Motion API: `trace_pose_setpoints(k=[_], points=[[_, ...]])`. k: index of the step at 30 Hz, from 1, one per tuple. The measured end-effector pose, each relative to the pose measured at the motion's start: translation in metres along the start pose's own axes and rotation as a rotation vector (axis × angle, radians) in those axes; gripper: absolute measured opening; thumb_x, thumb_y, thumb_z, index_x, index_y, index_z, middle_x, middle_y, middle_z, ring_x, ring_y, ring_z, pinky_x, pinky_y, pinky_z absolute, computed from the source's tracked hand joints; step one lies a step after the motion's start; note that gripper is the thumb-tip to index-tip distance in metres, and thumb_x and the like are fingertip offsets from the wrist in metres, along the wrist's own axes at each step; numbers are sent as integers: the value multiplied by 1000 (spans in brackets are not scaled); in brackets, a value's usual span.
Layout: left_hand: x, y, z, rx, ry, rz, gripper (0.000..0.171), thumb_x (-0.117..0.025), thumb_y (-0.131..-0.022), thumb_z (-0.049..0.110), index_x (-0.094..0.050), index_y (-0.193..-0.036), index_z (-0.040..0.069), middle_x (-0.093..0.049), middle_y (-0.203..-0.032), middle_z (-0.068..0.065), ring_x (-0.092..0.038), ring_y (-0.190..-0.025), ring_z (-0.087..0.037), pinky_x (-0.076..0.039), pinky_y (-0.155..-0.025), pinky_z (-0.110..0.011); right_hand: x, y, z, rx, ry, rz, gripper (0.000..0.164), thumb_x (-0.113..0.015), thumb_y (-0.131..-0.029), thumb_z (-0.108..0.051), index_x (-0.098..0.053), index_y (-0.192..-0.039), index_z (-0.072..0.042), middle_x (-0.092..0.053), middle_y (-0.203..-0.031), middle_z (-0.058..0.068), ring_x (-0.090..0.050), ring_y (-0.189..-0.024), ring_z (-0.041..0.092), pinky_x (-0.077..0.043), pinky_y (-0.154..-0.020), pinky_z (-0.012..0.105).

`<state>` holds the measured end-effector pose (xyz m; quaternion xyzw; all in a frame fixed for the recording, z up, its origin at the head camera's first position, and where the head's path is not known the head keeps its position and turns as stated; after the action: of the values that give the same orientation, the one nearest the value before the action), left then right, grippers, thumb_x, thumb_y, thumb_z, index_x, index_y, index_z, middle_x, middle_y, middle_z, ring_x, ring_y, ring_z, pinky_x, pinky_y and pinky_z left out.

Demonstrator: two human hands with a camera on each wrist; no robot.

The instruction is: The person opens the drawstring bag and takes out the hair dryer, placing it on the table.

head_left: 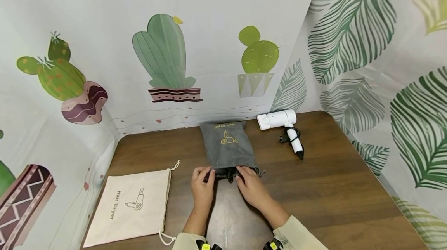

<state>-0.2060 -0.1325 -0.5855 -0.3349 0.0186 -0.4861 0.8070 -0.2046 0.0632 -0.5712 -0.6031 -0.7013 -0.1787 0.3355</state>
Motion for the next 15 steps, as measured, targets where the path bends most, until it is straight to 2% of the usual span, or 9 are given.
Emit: trace_pose_setpoints(k=[4,7,11,15], points=[[-3,3,9,-77,-38,-30,13,-80,-82,3,-79,-94,7,-65,-90,-8,-62,-70,-13,-48,-62,-12,1,-4,3,-19,28,22,44,-60,-100,-18,-57,-135,8,-61,-134,22,-57,-126,40,-48,-105,54],[-5,4,13,-93,-33,-59,12,-80,-82,3,-79,-94,6,-65,-90,-8,-62,-70,-13,-49,-61,-12,3,-7,6,-44,53,29,46,-62,-100,-24,-60,-132,8,-62,-132,23,-57,-124,41,-48,-103,55],[-8,6,11,-55,0,-89,11,-79,-83,3,-79,-94,6,-65,-91,-8,-61,-69,-10,-50,-60,-13,2,-11,10,-69,85,14,51,-63,-99,-32,-61,-131,8,-62,-131,24,-58,-123,42,-49,-102,56],[-12,7,5,29,53,-137,11,-80,-84,5,-79,-94,8,-66,-92,-6,-59,-69,-5,-52,-60,-16,1,-17,11,-70,129,13,53,-65,-98,-33,-62,-127,10,-63,-126,25,-59,-118,42,-51,-99,54]])
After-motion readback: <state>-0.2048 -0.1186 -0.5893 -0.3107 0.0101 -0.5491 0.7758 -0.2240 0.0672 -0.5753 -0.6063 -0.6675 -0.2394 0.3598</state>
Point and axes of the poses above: each hand's wrist, its own y-axis away from the middle knuckle, its own x-axis out of the back of the hand, z = x × y, the point moved 7 cm from there along -y, towards the middle knuckle
